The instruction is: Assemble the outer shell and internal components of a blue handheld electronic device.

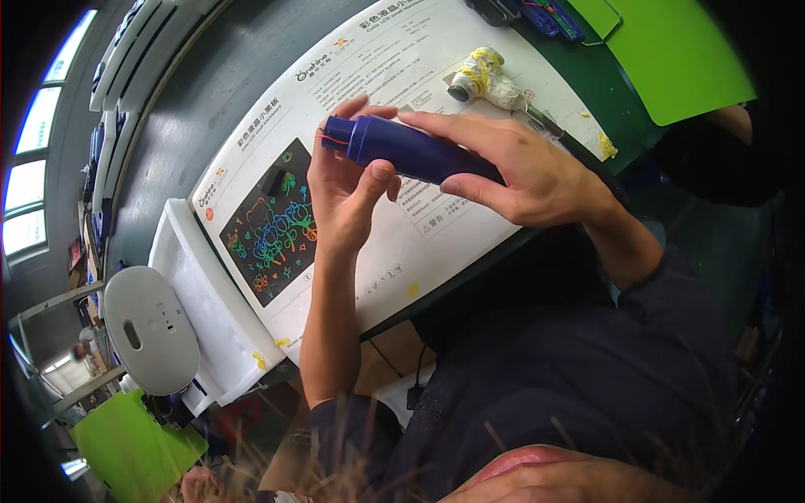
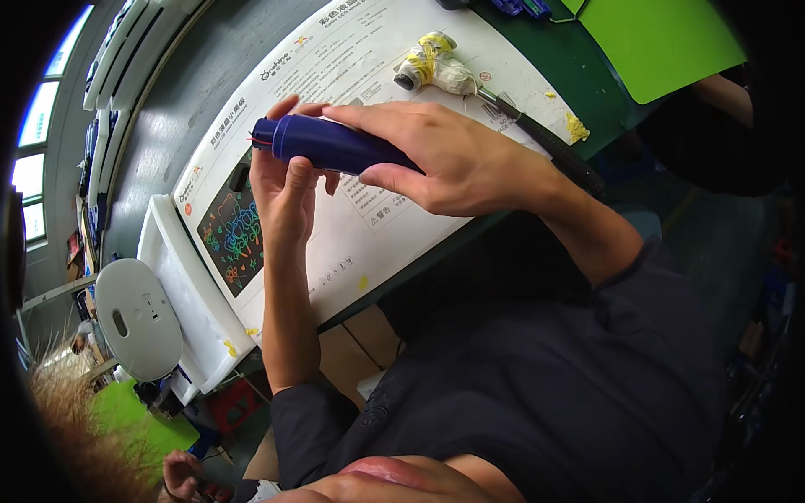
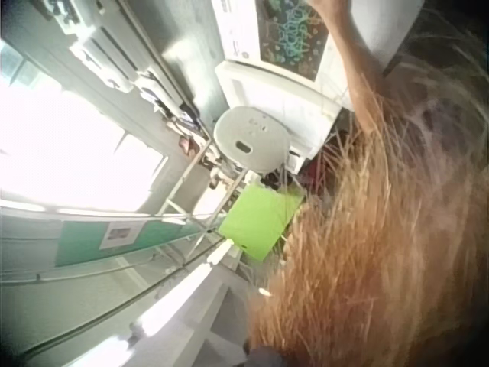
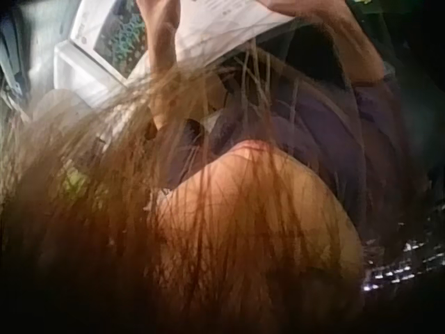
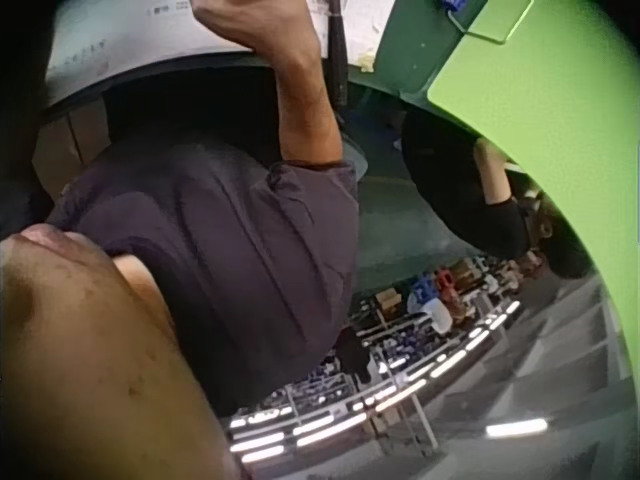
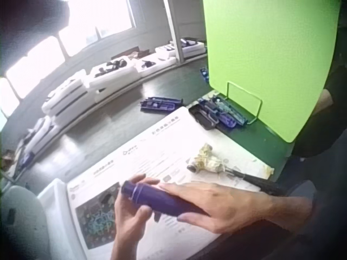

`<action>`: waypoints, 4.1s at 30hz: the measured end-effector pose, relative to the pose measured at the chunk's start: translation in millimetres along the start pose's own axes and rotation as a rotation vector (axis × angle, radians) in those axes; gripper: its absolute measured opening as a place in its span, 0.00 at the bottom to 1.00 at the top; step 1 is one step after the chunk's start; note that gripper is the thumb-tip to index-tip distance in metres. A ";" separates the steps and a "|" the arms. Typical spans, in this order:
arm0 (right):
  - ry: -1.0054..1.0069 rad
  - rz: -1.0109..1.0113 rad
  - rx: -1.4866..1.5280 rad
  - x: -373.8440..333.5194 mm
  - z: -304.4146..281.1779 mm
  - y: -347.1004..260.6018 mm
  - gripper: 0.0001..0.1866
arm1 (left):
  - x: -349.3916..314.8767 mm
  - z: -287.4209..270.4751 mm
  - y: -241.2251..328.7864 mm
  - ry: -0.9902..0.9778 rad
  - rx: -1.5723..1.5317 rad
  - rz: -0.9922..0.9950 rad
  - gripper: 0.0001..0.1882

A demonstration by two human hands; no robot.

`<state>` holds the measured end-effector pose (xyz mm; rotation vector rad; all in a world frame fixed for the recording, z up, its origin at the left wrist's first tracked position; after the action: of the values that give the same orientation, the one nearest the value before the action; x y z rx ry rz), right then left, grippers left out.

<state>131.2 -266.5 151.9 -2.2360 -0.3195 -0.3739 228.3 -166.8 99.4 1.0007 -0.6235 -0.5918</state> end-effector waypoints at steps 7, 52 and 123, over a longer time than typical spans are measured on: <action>0.475 0.051 -0.400 -4.1 -33.5 -4.7 0.19 | -13.5 21.2 10.0 -0.002 -0.020 0.114 0.30; 0.287 -0.027 -0.327 -12.9 -13.1 -30.3 0.23 | -11.8 12.9 11.7 -0.062 -0.273 0.074 0.32; 0.013 0.319 -0.814 -30.0 -53.5 86.9 0.27 | -11.4 6.1 3.1 0.172 1.170 0.177 0.19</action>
<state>125.3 -365.4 113.1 -3.0109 0.2548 -0.3859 216.7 -160.9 102.3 2.0279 -0.9065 0.0887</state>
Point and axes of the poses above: each hand's wrist, its own x-axis towards the middle knuckle, its own z-axis out of the palm, y = z × x, the point moved 10 cm from there along x, towards the middle knuckle, and after that the axes turned 4 degrees about -x, right-handed, at the moved point
